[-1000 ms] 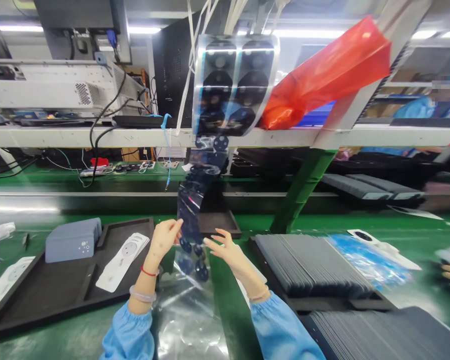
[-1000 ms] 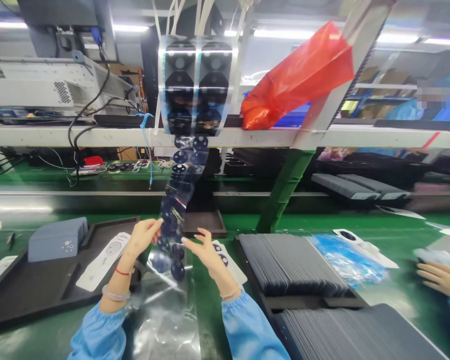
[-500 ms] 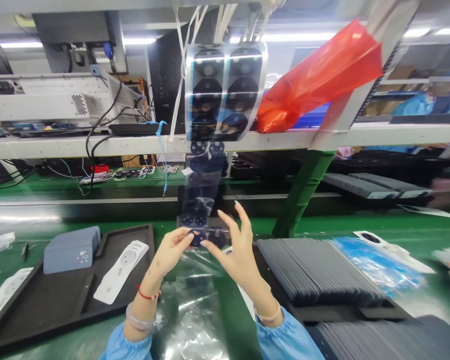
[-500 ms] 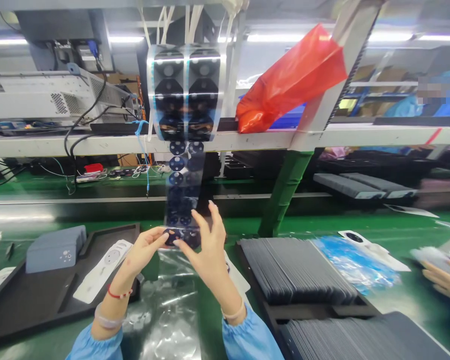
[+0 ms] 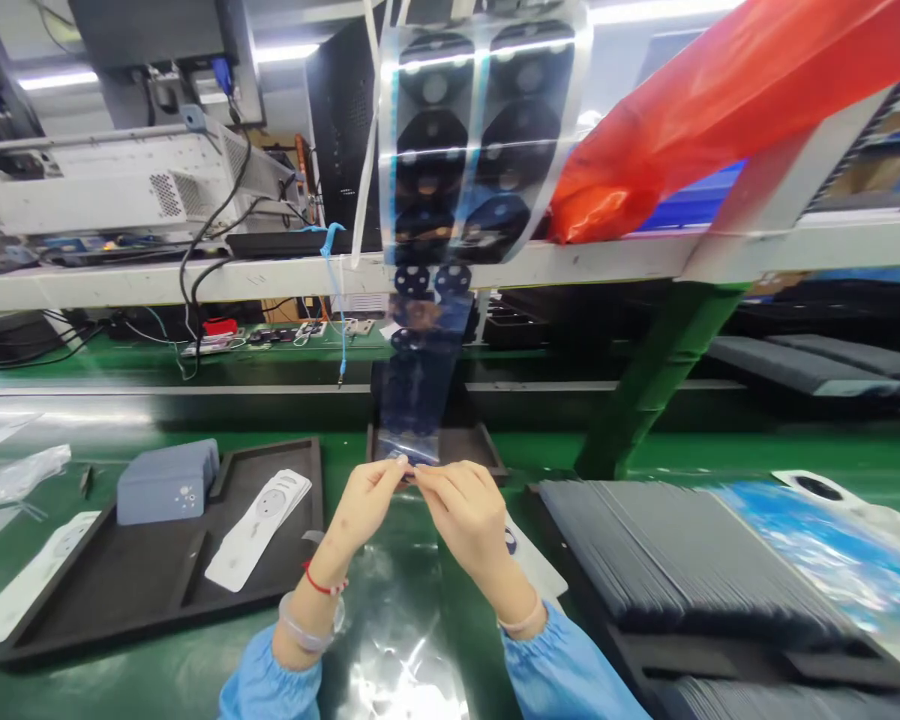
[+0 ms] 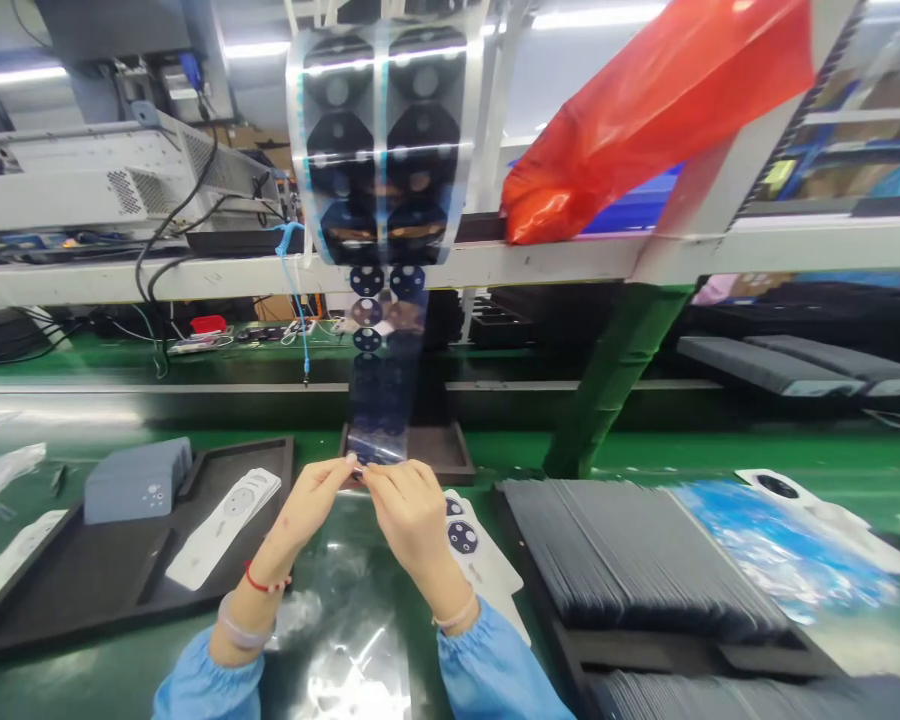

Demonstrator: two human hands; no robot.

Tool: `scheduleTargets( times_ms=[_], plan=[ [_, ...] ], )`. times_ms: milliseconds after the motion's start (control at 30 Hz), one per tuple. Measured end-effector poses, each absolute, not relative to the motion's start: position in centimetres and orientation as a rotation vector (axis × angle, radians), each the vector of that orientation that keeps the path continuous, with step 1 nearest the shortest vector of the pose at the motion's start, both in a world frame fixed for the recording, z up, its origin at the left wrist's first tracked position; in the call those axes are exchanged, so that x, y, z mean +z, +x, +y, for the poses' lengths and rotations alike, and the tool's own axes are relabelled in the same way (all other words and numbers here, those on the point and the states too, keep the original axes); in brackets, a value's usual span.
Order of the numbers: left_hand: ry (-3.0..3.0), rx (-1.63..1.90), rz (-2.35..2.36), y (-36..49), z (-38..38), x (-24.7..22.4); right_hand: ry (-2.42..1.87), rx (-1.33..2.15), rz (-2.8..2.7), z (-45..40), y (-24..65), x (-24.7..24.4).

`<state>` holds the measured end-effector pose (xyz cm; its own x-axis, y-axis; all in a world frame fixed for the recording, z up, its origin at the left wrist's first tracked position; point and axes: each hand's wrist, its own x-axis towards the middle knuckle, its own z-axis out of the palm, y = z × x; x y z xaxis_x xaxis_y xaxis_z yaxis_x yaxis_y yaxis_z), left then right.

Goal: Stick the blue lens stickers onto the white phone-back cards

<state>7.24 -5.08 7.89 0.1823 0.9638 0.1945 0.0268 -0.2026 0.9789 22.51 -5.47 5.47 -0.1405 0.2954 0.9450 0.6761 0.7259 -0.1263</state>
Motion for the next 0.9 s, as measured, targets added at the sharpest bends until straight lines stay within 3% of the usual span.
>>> scheduleTargets(
  times_ms=[267, 600, 700, 900],
  plan=[
    [1.505, 1.214, 1.076, 6.9, -4.6, 6.8, -0.829, -0.299, -1.685, -4.3, 22.5, 4.0],
    [1.437, 1.2, 1.3, 6.4, -3.3, 5.1, -0.618, -0.695, -1.843, -5.0, 22.0, 4.3],
    [1.491, 1.112, 1.535, 5.0, -2.3, 4.8, -0.575, -0.413, -2.036, -5.7, 21.7, 4.4],
    [1.487, 0.733, 2.208, -3.8, -1.5, 4.7, -0.78, 0.798, -2.214, -7.3, 22.1, 5.6]
  ],
)
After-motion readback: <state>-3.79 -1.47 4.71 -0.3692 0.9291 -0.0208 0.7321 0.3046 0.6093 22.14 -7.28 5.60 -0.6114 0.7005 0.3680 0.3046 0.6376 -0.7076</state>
